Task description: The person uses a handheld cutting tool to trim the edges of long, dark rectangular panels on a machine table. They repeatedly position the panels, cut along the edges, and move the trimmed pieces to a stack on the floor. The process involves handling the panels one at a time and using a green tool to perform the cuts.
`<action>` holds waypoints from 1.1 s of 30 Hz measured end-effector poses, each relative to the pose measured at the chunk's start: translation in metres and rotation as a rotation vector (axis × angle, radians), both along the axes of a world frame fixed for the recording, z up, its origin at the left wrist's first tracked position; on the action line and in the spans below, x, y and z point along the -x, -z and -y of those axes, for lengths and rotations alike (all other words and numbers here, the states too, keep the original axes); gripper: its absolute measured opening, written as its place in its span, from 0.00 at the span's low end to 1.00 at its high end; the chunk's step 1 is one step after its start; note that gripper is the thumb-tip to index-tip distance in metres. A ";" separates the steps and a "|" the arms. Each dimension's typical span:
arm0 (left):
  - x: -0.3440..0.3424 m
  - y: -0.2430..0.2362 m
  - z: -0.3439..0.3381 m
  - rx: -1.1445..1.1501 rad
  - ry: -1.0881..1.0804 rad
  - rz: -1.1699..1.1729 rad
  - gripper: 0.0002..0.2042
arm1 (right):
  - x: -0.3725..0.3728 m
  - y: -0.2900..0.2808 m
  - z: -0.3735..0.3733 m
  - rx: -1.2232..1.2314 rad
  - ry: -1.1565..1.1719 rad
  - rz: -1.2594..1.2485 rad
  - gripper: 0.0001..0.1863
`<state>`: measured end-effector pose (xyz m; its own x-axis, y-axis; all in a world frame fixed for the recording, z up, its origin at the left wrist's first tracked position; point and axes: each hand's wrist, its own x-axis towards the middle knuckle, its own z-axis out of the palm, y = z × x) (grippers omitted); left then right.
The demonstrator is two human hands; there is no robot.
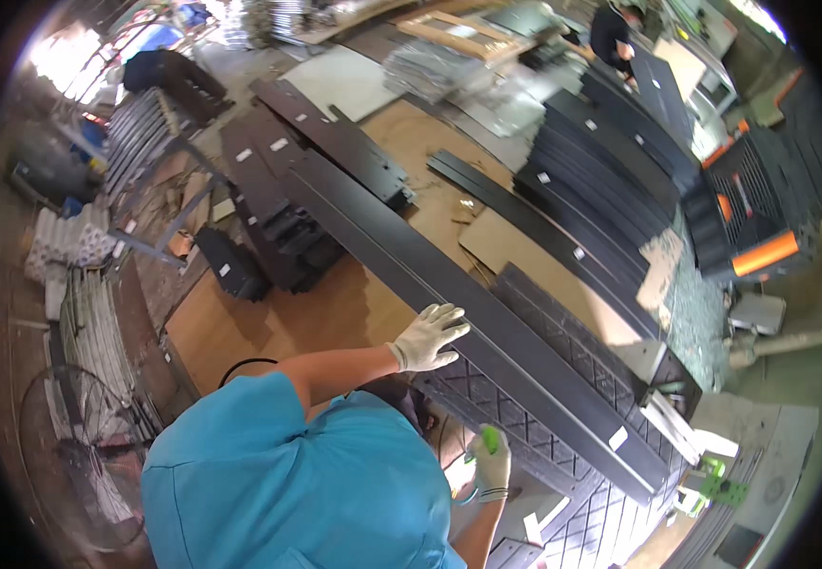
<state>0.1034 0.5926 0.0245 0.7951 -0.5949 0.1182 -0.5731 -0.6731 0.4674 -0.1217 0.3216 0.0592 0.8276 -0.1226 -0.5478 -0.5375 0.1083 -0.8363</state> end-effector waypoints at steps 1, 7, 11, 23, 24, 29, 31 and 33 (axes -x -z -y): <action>0.007 -0.001 -0.018 -0.014 -0.094 -0.007 0.33 | -0.008 -0.005 -0.015 0.076 -0.133 0.051 0.18; 0.013 -0.015 -0.098 -0.060 -0.388 0.001 0.32 | -0.010 -0.006 -0.062 0.019 -0.222 0.093 0.19; 0.000 -0.030 -0.130 -0.072 -0.464 -0.024 0.32 | 0.003 0.014 -0.061 0.080 -0.201 0.150 0.18; -0.164 -0.027 -0.147 0.015 -0.151 0.179 0.31 | -0.054 0.019 -0.117 -0.155 0.535 0.179 0.24; -0.183 -0.026 -0.147 -0.007 -0.134 0.156 0.31 | -0.060 0.021 -0.125 -0.181 0.590 0.183 0.25; -0.272 -0.018 -0.133 -0.286 0.135 -0.221 0.33 | -0.071 0.030 -0.155 -0.223 0.809 0.173 0.21; -0.300 -0.018 -0.139 -0.440 0.225 -0.539 0.36 | -0.090 0.006 -0.181 -0.163 0.878 0.137 0.21; -0.310 0.015 -0.138 -0.473 0.330 -0.526 0.42 | -0.088 0.011 -0.195 -0.155 0.959 0.190 0.20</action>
